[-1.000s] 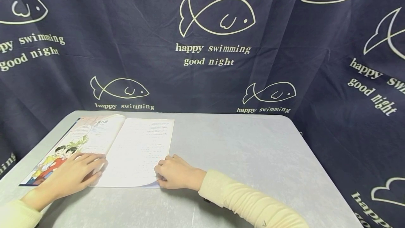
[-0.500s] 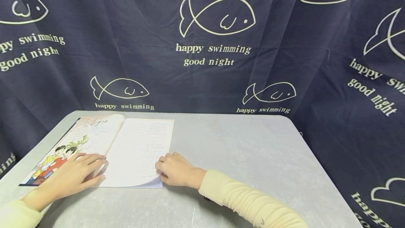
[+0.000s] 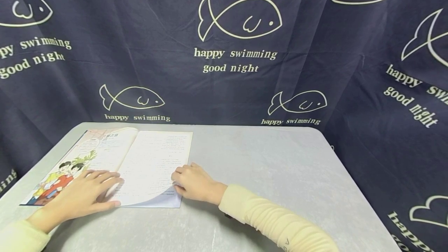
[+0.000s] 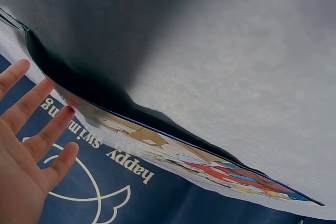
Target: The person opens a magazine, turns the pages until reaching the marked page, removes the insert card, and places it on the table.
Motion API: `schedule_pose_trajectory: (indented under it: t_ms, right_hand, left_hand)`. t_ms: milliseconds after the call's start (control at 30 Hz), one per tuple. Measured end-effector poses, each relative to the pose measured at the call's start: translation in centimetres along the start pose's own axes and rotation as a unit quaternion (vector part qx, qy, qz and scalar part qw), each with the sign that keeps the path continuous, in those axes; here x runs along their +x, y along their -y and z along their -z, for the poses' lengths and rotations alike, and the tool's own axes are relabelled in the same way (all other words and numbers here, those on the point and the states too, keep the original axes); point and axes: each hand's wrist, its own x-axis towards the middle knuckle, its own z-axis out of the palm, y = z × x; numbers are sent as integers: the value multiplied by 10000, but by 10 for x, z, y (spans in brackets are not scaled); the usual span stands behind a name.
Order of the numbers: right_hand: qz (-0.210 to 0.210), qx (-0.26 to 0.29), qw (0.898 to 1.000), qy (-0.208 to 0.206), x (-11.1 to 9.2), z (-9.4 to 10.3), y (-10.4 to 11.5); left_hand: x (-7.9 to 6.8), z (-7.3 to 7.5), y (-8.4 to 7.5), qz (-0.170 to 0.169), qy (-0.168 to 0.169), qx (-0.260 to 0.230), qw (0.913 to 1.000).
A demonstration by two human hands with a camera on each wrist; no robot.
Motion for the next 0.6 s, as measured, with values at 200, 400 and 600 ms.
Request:
schedule_pose_trajectory:
  t_ms: [200, 400, 600]
  right_hand:
    - [-15, -9, 9998, -185, 2, 0, -1]
    - [-105, 56, 9996, -246, 4, 2, -1]
    - [-189, 123, 9991, -365, 6, 3, -2]
  left_hand:
    - [0, 0, 0, 42, 129, -11, 9999]
    - [1, 0, 0, 6, 207, -45, 9998]
    - [1, 0, -1, -59, 147, -34, 9999]
